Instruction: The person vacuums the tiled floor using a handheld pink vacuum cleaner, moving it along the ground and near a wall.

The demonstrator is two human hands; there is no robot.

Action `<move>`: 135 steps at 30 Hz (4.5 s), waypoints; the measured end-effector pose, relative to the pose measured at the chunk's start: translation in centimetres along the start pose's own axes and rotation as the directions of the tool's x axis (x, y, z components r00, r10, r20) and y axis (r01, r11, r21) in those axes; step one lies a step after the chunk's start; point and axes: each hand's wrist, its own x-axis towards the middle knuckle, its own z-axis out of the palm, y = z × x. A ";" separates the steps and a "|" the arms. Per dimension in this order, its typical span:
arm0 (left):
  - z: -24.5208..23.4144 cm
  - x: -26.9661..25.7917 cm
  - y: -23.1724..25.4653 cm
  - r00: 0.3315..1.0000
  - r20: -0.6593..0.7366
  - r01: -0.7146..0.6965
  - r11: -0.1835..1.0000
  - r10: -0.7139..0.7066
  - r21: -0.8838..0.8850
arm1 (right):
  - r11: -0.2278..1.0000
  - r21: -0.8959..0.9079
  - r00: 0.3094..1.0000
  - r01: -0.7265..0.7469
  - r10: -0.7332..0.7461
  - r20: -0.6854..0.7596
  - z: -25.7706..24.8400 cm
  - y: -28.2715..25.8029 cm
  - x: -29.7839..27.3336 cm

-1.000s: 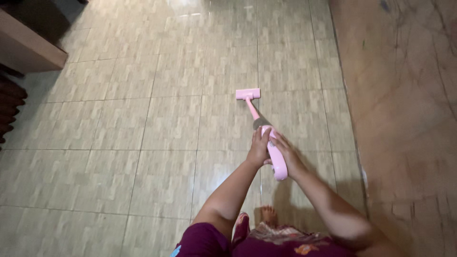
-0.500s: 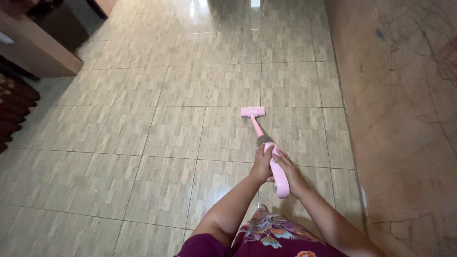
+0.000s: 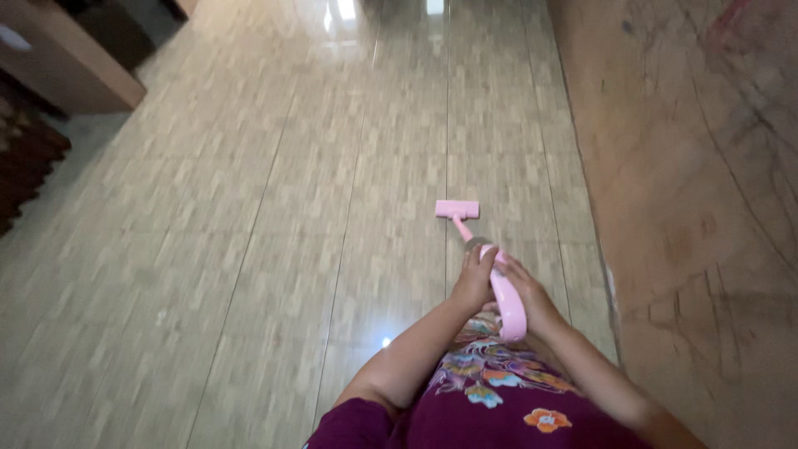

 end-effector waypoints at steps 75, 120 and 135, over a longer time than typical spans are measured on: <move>16.2 9.9 12.8 0.973 -0.078 0.201 0.960 -0.219 -0.196 | 0.450 -0.658 0.791 0.604 -0.445 0.421 -22.9 -9.4 4.9; 26.9 36.6 6.8 0.988 -0.019 0.146 0.959 -0.156 -0.243 | 0.392 -0.580 0.680 0.714 -0.583 0.444 -32.1 -23.7 27.3; 29.1 39.8 5.9 0.989 -0.081 0.102 0.969 -0.123 -0.227 | 0.294 -0.566 0.608 0.770 -0.606 0.513 -33.6 -26.1 29.9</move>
